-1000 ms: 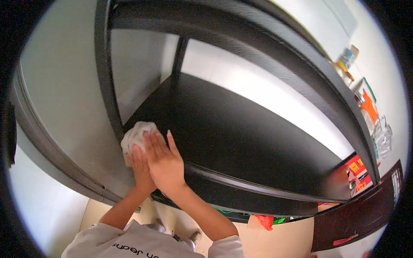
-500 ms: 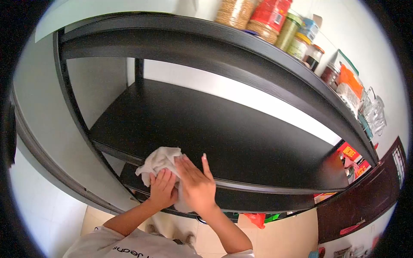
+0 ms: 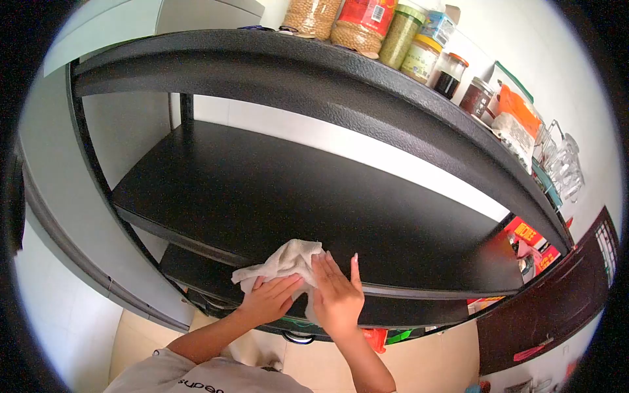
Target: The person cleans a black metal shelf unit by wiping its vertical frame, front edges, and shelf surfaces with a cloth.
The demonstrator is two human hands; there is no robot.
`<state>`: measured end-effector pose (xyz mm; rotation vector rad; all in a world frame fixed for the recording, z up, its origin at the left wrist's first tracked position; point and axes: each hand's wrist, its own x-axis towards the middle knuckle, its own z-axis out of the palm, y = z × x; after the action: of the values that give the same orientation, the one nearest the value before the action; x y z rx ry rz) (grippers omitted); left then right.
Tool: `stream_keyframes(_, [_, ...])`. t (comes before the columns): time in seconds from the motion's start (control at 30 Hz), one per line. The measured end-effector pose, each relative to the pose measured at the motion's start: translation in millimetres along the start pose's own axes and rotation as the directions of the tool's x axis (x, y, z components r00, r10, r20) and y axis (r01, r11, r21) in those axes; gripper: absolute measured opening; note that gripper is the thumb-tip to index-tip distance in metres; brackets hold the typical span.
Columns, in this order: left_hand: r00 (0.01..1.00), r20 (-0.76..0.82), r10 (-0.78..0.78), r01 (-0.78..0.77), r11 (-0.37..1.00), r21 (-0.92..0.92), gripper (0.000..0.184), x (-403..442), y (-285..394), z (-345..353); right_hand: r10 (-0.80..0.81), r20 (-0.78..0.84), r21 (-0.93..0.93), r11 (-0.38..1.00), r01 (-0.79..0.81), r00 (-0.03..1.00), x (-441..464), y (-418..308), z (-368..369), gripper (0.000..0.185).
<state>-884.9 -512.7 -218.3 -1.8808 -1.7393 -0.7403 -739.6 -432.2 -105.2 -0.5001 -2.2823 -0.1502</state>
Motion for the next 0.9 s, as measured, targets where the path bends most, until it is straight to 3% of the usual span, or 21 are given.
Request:
stream_keyframes(0.2, [0.990, -0.095, -0.104, 0.111, 0.991, 0.070, 0.053, -25, -38, -8, -0.107, -0.006, -0.021, 0.994, 0.107, 0.994, 25, -35, 28, 0.043])
stream_keyframes(0.3, [0.978, -0.148, -0.146, 0.164, 0.979, 0.120, 0.047, -41, -70, -20, -0.121, -0.018, 0.064, 0.990, 0.122, 0.992, 45, -67, 47, 0.049])
stream_keyframes(0.7, [0.892, -0.352, -0.284, 0.376, 0.898, 0.227, 0.042, -139, -262, -98, -0.318, -0.017, 0.212, 0.926, 0.314, 0.948, 139, -237, 174, 0.049])
stream_keyframes(0.83, [0.891, -0.237, -0.386, 0.435, 0.876, 0.207, 0.044, -153, -285, -126, -0.323, -0.067, 0.095, 0.940, 0.328, 0.944, 162, -276, 199, 0.044])
stream_keyframes(0.9, [0.901, -0.256, -0.349, 0.401, 0.897, 0.188, 0.050, -160, -287, -124, -0.311, -0.058, 0.097, 0.944, 0.316, 0.948, 160, -278, 201, 0.046])
